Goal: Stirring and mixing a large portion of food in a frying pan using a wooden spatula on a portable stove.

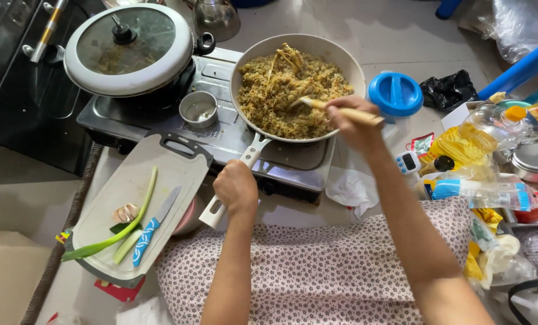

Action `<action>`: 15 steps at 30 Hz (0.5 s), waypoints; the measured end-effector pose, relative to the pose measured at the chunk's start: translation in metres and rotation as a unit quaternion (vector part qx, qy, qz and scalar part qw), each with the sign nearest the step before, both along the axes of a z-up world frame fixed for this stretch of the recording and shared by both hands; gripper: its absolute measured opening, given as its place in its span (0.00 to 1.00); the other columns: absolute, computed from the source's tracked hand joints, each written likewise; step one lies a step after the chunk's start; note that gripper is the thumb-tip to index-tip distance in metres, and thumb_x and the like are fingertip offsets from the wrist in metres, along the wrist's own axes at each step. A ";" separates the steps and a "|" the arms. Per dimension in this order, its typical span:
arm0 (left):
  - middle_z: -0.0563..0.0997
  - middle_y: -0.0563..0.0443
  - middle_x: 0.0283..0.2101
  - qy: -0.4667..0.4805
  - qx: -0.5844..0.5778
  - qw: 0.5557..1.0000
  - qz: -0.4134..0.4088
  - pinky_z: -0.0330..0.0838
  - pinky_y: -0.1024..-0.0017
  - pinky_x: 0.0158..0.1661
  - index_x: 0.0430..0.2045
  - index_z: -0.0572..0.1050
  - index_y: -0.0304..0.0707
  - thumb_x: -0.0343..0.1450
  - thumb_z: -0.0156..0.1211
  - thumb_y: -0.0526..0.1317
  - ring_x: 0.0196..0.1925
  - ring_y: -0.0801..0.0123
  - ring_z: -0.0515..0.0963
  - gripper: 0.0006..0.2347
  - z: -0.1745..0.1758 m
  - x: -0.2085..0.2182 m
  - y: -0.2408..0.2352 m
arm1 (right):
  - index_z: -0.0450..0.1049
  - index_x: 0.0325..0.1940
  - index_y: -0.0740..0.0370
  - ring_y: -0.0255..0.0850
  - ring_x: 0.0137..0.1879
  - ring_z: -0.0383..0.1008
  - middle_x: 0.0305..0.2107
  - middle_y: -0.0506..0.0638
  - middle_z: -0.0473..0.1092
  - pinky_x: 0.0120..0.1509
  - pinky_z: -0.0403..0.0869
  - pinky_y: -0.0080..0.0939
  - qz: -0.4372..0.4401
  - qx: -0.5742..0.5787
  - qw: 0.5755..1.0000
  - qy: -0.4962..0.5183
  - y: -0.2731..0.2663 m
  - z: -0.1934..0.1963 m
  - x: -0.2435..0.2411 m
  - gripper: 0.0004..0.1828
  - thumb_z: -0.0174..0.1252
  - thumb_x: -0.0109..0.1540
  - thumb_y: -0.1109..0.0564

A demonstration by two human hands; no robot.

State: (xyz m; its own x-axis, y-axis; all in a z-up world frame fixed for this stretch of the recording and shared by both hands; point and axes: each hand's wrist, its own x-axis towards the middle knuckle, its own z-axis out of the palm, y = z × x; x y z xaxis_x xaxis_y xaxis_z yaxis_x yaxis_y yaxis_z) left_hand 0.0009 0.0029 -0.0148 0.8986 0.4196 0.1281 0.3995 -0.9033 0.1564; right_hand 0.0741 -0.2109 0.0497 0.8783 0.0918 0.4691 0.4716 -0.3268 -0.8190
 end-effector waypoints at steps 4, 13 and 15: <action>0.72 0.47 0.13 -0.019 -0.004 1.000 -0.003 0.71 0.63 0.22 0.13 0.69 0.31 0.56 0.51 0.28 0.19 0.59 0.76 0.01 0.002 -0.001 -0.001 | 0.67 0.43 0.69 0.42 0.32 0.70 0.30 0.62 0.66 0.35 0.72 0.38 0.047 0.059 0.995 0.068 -0.041 0.045 -0.024 0.16 0.58 0.52 0.68; 0.72 0.43 0.13 -0.002 -0.007 1.000 -0.009 0.70 0.60 0.22 0.14 0.70 0.28 0.54 0.55 0.28 0.19 0.57 0.76 0.02 0.008 -0.005 -0.003 | 0.68 0.38 0.73 0.50 0.32 0.71 0.30 0.64 0.67 0.39 0.71 0.48 0.093 0.196 0.902 0.373 -0.078 0.065 -0.049 0.14 0.43 0.52 0.63; 0.73 0.43 0.14 -0.013 -0.014 1.000 -0.013 0.71 0.60 0.23 0.14 0.70 0.27 0.54 0.54 0.27 0.19 0.57 0.76 0.02 0.006 -0.004 -0.003 | 0.62 0.46 0.74 0.51 0.24 0.70 0.24 0.69 0.67 0.26 0.69 0.41 0.089 0.008 0.903 0.419 -0.056 0.073 -0.058 0.18 0.47 0.53 0.65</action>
